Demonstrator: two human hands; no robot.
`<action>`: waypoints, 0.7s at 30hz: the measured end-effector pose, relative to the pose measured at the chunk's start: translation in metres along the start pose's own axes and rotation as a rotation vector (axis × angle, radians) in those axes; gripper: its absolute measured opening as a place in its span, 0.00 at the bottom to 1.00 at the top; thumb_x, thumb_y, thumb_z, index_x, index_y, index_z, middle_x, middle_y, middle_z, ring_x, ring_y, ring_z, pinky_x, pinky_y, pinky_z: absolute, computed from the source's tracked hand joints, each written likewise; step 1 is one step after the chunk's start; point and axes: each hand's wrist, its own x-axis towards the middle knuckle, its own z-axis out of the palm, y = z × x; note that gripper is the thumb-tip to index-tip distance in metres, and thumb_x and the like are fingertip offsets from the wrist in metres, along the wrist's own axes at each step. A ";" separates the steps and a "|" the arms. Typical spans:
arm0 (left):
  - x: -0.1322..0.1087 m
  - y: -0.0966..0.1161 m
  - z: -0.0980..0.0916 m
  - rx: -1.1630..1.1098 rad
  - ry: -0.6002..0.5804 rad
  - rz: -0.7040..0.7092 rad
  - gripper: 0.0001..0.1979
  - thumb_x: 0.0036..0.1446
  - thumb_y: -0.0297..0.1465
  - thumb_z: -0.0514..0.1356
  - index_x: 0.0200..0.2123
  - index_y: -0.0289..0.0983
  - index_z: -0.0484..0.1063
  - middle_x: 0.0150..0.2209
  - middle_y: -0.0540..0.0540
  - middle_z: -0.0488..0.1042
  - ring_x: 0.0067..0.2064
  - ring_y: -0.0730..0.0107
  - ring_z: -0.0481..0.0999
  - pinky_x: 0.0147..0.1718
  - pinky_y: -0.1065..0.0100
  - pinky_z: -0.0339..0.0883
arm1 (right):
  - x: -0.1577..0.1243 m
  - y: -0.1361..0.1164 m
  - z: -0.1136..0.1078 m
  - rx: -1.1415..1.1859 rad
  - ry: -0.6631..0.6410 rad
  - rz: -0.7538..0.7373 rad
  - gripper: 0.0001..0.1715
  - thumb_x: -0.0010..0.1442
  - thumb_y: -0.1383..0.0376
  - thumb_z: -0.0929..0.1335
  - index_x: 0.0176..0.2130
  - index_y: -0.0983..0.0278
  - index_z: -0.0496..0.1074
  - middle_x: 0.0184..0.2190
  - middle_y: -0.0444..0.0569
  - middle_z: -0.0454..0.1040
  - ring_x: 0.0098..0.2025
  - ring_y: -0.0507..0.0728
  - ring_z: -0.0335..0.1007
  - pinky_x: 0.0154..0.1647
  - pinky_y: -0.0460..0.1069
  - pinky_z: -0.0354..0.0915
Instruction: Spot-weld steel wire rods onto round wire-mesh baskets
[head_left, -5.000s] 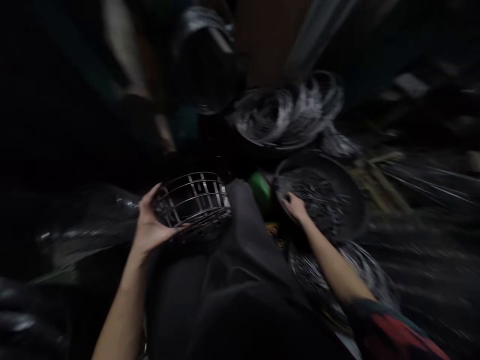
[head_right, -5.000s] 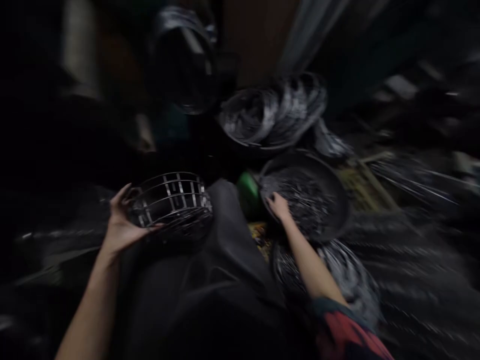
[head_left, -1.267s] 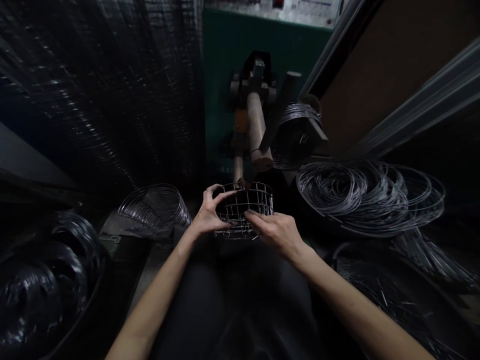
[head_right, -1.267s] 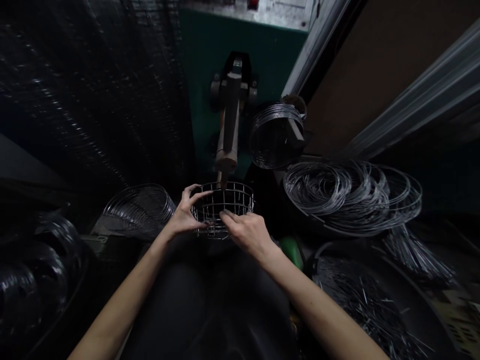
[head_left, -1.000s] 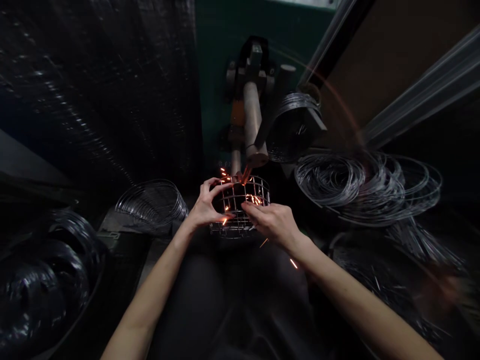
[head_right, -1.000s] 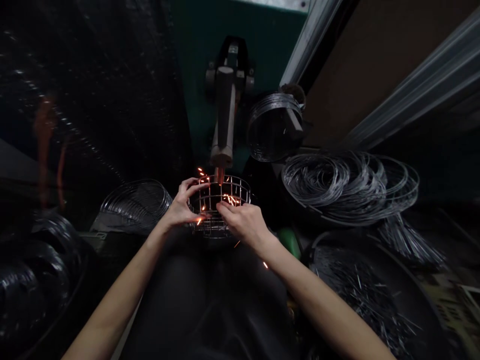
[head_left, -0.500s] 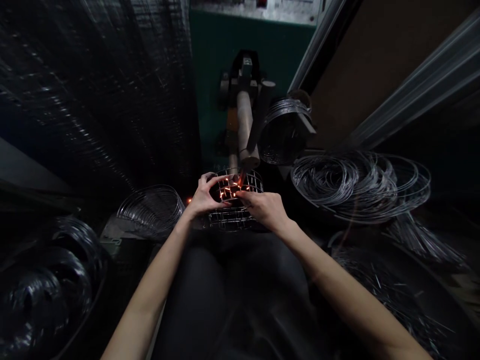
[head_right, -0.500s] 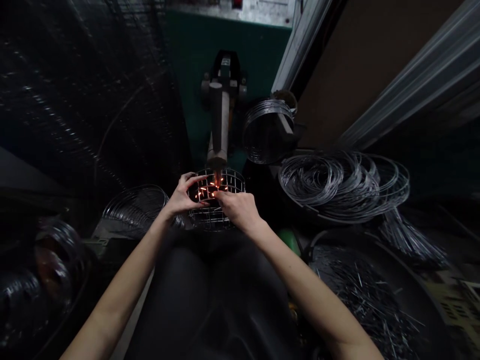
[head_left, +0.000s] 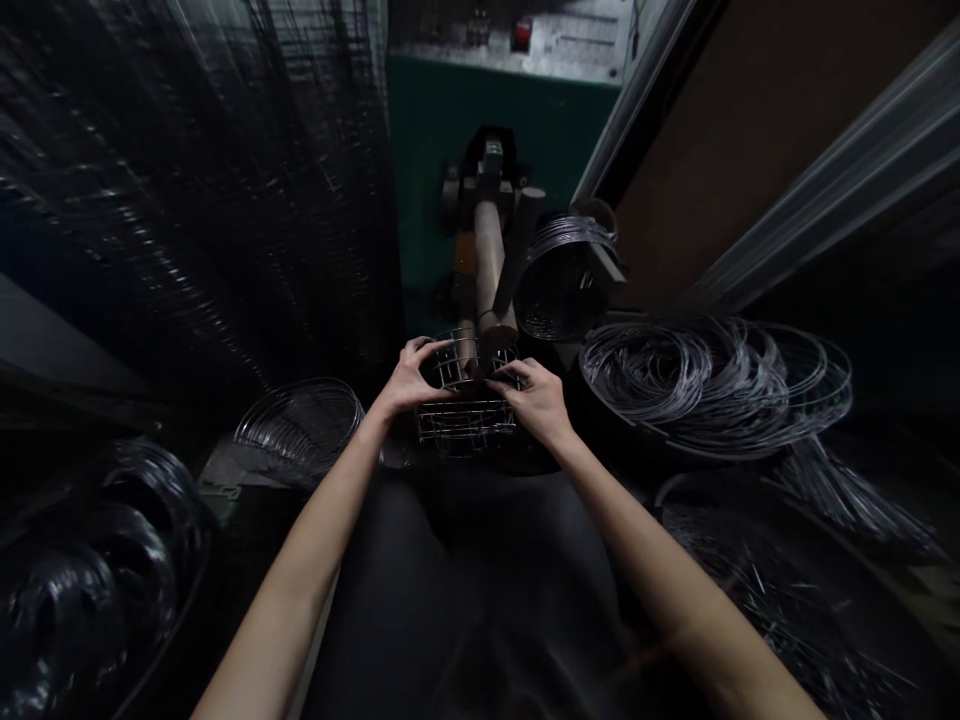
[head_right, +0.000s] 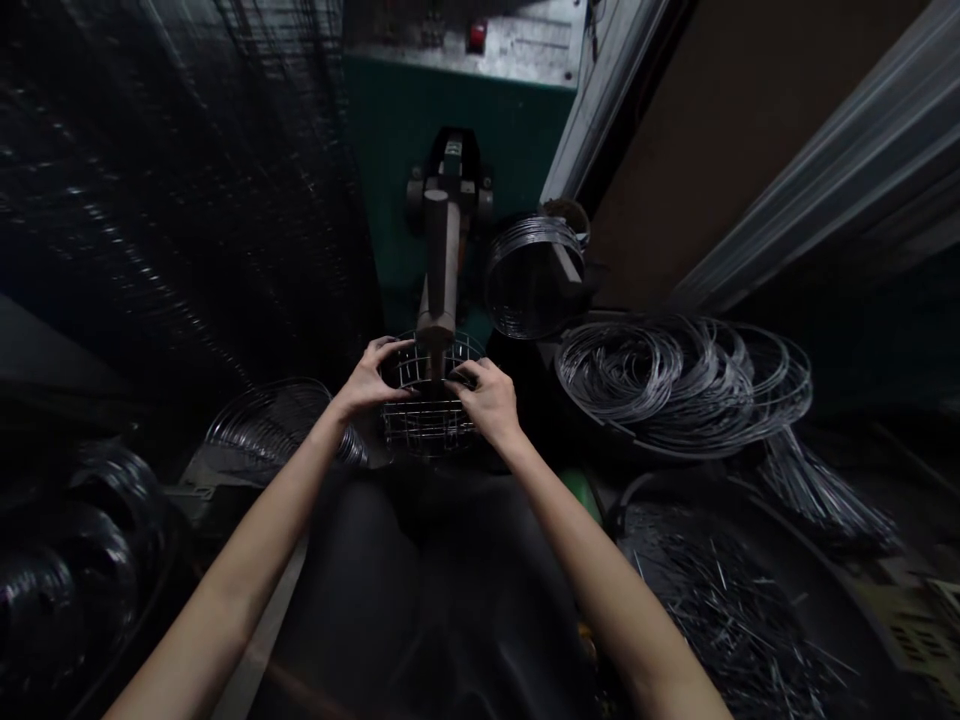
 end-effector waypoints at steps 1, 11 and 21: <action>0.001 0.000 -0.001 -0.001 0.002 0.012 0.42 0.34 0.37 0.74 0.56 0.43 0.67 0.58 0.41 0.56 0.62 0.52 0.58 0.63 0.51 0.52 | 0.001 -0.001 0.000 -0.008 -0.003 0.010 0.06 0.53 0.61 0.72 0.30 0.61 0.76 0.28 0.44 0.71 0.29 0.53 0.67 0.31 0.48 0.62; -0.038 -0.047 0.004 -0.089 -0.078 -0.001 0.69 0.27 0.48 0.75 0.67 0.45 0.37 0.67 0.34 0.38 0.68 0.39 0.39 0.64 0.40 0.41 | -0.062 -0.015 -0.067 0.146 -0.057 0.213 0.24 0.67 0.51 0.57 0.40 0.60 0.75 0.36 0.47 0.73 0.40 0.55 0.70 0.44 0.49 0.64; -0.060 -0.067 0.029 -0.448 0.145 -0.092 0.71 0.27 0.49 0.74 0.65 0.47 0.29 0.58 0.37 0.54 0.64 0.50 0.57 0.61 0.48 0.55 | -0.191 0.079 -0.065 0.005 -0.442 0.347 0.20 0.59 0.50 0.62 0.39 0.58 0.76 0.39 0.50 0.79 0.42 0.61 0.76 0.47 0.57 0.71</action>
